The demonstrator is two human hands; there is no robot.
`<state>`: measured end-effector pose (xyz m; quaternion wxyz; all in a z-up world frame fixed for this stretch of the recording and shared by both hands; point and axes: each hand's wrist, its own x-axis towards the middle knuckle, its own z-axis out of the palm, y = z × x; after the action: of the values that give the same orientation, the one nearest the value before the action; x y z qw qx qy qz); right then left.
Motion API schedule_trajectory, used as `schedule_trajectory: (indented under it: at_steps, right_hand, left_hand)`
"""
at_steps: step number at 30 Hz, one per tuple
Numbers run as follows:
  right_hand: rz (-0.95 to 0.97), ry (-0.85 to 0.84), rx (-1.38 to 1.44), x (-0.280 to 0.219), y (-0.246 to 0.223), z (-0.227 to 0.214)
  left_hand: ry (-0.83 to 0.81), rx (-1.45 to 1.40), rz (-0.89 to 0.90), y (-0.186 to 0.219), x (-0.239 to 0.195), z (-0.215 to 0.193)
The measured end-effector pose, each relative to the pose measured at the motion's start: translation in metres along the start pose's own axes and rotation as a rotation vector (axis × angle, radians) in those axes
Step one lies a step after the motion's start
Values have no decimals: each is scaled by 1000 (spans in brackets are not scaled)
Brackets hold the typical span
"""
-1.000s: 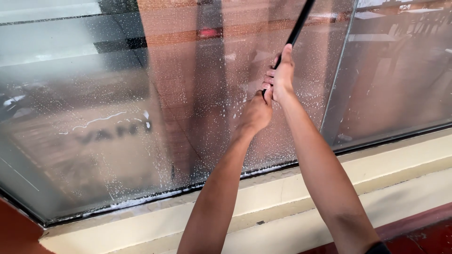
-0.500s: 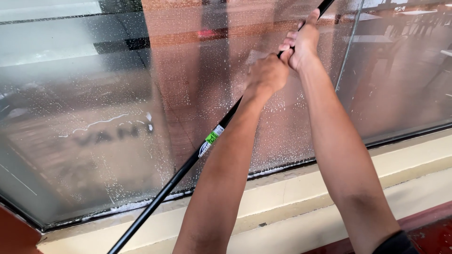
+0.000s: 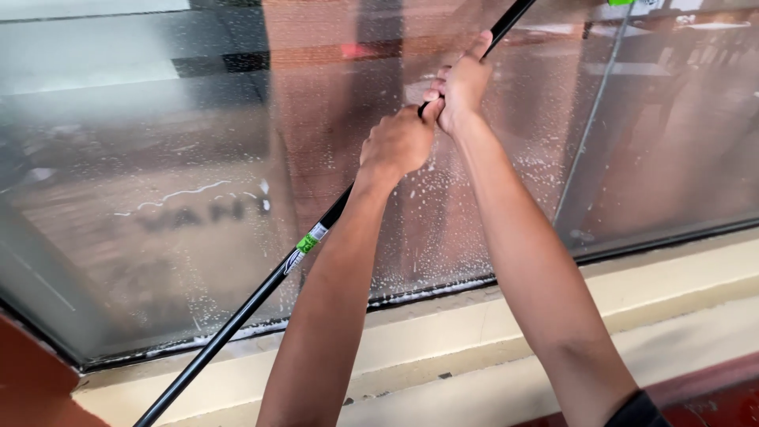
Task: Cleaning a large glass window using a squeegee and a bucket of soapy water.
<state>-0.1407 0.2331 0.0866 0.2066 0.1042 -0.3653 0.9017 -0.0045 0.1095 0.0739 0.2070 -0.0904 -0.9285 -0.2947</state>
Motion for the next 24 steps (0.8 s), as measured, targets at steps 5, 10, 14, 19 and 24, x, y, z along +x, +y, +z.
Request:
schedule_trajectory:
  at_steps: [5, 10, 14, 19, 24]
  right_hand:
    - [8, 34, 11, -34, 30, 37]
    - [22, -14, -31, -69, 61, 70]
    - [5, -77, -78, -102, 84, 97]
    - [56, -93, -98, -131, 116, 128]
    - [97, -169, -98, -166, 140, 161]
  left_hand:
    - [42, 44, -35, -43, -7, -11]
    - [121, 70, -69, -82, -27, -29]
    - [190, 6, -48, -119, -36, -37]
    - [243, 10, -58, -160, -52, -54]
    - [294, -5, -33, -197, -74, -80]
